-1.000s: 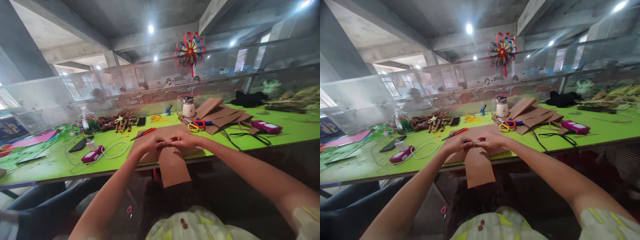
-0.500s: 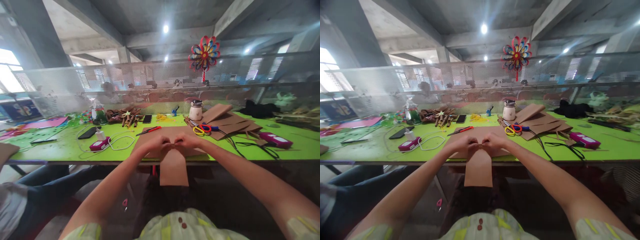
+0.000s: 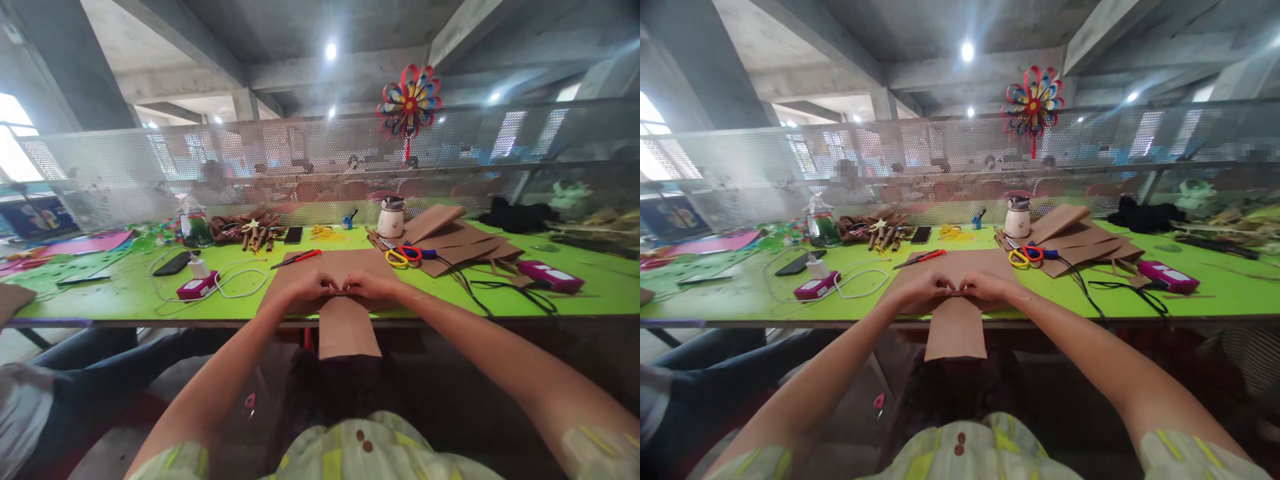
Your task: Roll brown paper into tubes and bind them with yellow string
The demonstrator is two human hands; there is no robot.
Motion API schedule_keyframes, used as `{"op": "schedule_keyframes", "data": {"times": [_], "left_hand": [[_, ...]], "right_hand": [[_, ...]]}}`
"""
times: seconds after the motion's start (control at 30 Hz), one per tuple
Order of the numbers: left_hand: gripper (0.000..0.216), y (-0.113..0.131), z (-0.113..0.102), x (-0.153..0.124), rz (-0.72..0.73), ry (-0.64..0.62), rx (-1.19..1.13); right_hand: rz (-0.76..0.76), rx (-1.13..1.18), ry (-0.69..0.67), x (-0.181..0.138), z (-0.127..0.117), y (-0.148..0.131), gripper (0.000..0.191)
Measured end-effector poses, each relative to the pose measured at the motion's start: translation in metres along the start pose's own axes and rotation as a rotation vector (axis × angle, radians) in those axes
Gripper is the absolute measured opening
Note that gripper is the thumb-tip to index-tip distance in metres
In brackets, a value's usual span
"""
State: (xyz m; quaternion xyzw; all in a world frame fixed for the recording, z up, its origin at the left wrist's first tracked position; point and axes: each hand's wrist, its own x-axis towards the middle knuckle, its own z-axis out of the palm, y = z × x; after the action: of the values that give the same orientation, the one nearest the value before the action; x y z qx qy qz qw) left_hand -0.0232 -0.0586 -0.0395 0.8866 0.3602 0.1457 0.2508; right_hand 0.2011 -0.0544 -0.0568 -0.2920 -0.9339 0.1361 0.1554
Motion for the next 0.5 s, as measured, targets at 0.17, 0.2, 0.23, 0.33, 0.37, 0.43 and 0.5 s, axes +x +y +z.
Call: {"op": "schedule_keyframes", "data": {"times": [0.17, 0.2, 0.23, 0.33, 0.37, 0.43, 0.5], "left_hand": [[0.03, 0.007, -0.005, -0.003, -0.062, -0.029, -0.093], [0.031, 0.007, -0.006, -0.003, -0.066, -0.04, -0.103], [0.032, 0.007, -0.007, -0.003, -0.068, -0.053, -0.113], [0.033, 0.003, -0.008, 0.0, -0.07, -0.094, -0.133], [0.033, 0.002, -0.007, 0.001, -0.069, -0.103, -0.136], [0.033, -0.001, -0.006, 0.003, -0.062, -0.111, -0.142], [0.033, -0.002, -0.006, 0.003, -0.05, -0.107, -0.147]], "right_hand": [[0.042, 0.052, -0.054, 0.001, -0.006, -0.003, 0.026], [0.051, 0.067, -0.067, 0.001, -0.008, -0.004, 0.028], [0.061, 0.082, -0.078, 0.0, -0.009, -0.005, 0.03], [0.087, 0.125, -0.101, 0.0, -0.013, -0.008, 0.033], [0.093, 0.14, -0.108, 0.0, -0.014, -0.009, 0.034], [0.095, 0.176, -0.126, 0.0, -0.015, -0.009, 0.033], [0.086, 0.211, -0.146, 0.0, -0.017, -0.007, 0.033]]}}
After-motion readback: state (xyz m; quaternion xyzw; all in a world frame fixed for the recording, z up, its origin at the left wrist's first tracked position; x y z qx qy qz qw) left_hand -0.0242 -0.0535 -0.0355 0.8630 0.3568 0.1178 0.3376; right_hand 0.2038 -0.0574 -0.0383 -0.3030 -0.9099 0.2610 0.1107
